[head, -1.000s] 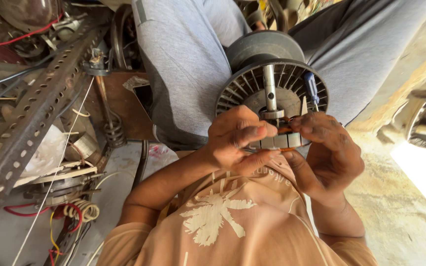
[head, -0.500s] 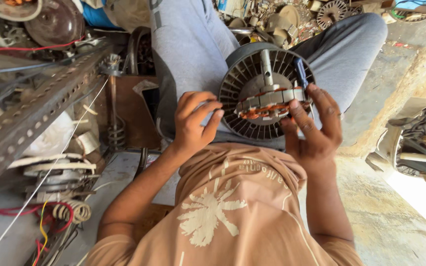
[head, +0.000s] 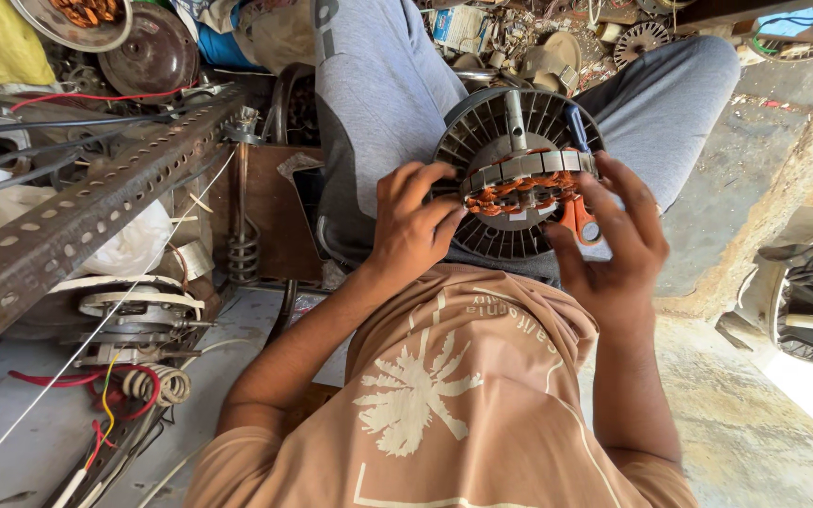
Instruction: The person sits cross-legged on the floor and works on a motor stator resting on their lap. They repeatedly insert small white insulating pieces into the slots of the stator and use a screwdriver to adjust the copper windings.
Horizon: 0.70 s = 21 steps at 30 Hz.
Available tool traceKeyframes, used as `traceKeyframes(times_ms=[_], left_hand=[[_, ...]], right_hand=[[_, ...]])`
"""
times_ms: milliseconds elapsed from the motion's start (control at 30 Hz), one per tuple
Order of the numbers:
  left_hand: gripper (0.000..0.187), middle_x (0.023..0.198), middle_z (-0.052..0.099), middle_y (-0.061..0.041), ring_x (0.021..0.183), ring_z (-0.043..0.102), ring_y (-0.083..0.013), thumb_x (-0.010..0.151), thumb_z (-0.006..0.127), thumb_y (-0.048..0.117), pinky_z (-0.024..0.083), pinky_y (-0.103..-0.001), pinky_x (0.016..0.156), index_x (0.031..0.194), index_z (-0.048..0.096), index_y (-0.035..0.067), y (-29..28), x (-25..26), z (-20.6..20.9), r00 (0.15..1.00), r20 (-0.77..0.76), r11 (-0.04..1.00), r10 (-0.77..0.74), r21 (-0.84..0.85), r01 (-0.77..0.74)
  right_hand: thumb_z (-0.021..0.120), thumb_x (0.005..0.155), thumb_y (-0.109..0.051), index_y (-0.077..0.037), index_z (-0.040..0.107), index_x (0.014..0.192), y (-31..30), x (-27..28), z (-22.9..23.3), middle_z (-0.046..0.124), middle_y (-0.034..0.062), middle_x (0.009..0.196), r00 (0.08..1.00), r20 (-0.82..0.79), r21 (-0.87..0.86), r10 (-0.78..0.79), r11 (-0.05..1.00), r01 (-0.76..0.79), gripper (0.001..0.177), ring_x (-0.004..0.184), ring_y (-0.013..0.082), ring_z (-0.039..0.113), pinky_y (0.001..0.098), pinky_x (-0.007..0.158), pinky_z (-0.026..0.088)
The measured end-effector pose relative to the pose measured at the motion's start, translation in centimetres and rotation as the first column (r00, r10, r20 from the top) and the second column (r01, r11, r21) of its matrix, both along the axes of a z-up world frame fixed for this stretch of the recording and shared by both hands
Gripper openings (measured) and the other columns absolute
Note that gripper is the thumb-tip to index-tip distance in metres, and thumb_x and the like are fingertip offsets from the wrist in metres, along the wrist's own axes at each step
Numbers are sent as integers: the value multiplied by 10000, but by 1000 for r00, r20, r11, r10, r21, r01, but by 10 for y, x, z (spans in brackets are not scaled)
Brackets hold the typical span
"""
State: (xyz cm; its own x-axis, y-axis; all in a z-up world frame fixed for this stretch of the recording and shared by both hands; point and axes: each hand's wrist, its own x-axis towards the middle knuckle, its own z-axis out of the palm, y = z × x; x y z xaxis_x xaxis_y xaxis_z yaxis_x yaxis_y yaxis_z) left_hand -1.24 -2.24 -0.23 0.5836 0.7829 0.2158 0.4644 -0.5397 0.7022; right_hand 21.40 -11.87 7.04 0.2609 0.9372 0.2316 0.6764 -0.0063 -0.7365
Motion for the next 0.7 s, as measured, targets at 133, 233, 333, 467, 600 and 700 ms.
traceKeyframes(times_ms=[133, 233, 333, 467, 600, 700], left_hand=[[68, 987, 691, -47, 822, 650, -117, 969, 732, 88, 524, -280, 721, 1008, 722, 33, -14, -12, 0, 953, 226, 869, 200, -490, -66], [101, 853, 672, -27, 707, 548, -38, 1011, 696, 96, 444, -218, 612, 1042, 720, 2, -36, -9, 7, 879, 329, 454, 346, -878, 150], [119, 837, 666, -6, 719, 545, -34, 995, 708, 92, 448, -214, 628, 1015, 696, -25, -45, -3, 23, 938, 321, 637, 129, -752, 170], [121, 908, 684, -14, 804, 595, -30, 1008, 697, 92, 501, -220, 684, 1019, 682, -27, -45, 14, 36, 906, 399, 588, 138, -770, 249], [119, 945, 660, -37, 864, 601, -40, 1030, 675, 86, 511, -239, 730, 1044, 663, -32, -47, 18, 44, 870, 470, 499, 152, -796, 343], [132, 924, 667, -80, 850, 649, -83, 1018, 670, 83, 525, -249, 728, 1029, 651, -47, -45, 21, 48, 894, 445, 670, 56, -680, 297]], right_hand=[[758, 972, -30, 44, 696, 1193, -22, -16, -19, 704, 142, 1171, 879, -454, 18, -143, 985, 169, 241, 990, 164, 687, 249, 866, 561], [725, 965, 35, 50, 717, 1086, -39, -29, -29, 728, 109, 1035, 637, -752, -194, -168, 981, 30, 123, 893, 118, 675, 212, 797, 546], [723, 924, 92, 59, 704, 1082, -41, -43, -38, 709, 108, 1057, 518, -841, -221, -154, 973, -69, 162, 942, 121, 666, 235, 836, 542], [735, 923, 86, 58, 702, 1041, -46, -41, -40, 715, 96, 1006, 374, -902, -258, -216, 964, -64, 126, 890, 112, 670, 233, 794, 550], [733, 974, 61, 57, 699, 1036, -55, -37, -43, 703, 79, 966, 261, -929, -275, -261, 961, -17, 71, 811, 100, 644, 215, 710, 520], [748, 953, 43, 62, 694, 1038, -58, -35, -49, 712, 103, 955, 124, -955, -277, -271, 960, -40, 102, 799, 137, 681, 252, 722, 566]])
